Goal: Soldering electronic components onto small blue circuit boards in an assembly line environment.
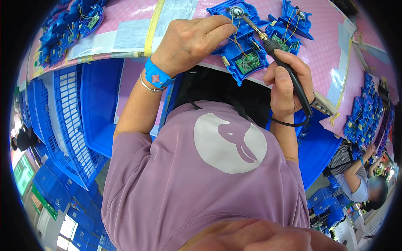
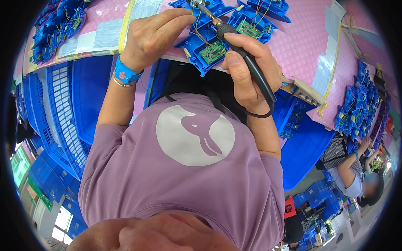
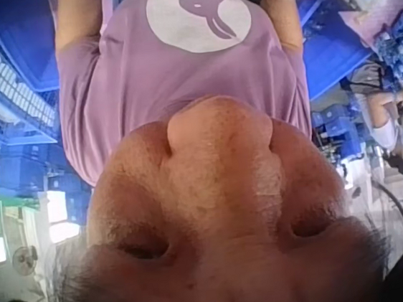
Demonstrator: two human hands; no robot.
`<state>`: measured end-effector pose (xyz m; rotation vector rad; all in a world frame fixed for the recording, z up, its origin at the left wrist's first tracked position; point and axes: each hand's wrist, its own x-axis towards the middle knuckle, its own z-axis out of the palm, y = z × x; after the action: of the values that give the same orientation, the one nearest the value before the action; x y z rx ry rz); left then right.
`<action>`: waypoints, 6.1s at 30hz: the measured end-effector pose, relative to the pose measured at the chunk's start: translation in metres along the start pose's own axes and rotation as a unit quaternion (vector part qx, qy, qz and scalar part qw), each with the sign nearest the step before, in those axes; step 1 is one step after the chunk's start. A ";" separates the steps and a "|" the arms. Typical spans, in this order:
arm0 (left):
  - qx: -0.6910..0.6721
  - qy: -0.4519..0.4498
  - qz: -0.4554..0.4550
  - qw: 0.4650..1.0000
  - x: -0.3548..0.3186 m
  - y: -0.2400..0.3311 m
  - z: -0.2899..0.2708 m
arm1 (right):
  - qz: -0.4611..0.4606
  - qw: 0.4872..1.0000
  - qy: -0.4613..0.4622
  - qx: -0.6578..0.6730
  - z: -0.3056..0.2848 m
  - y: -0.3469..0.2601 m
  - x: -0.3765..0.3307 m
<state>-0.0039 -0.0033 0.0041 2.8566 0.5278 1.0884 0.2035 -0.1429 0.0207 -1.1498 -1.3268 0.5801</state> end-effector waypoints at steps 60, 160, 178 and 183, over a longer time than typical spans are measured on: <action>-0.139 -0.022 -0.015 0.990 0.098 -0.024 0.056 | -0.047 0.952 0.148 -0.264 -0.036 0.022 0.008; -0.191 0.157 -0.315 0.916 0.018 0.030 -0.002 | 0.027 0.998 0.014 -0.047 0.008 -0.014 0.000; -0.186 0.146 -0.314 0.919 0.020 0.029 0.001 | 0.045 0.995 -0.032 -0.086 0.009 -0.012 0.008; -0.194 0.142 -0.312 0.919 0.021 0.027 0.003 | 0.042 0.993 -0.032 -0.102 0.010 -0.014 0.009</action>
<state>0.0208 -0.0212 0.0193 1.9799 1.0137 1.2849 0.1925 -0.1374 0.0351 -1.3690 -1.4236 0.5550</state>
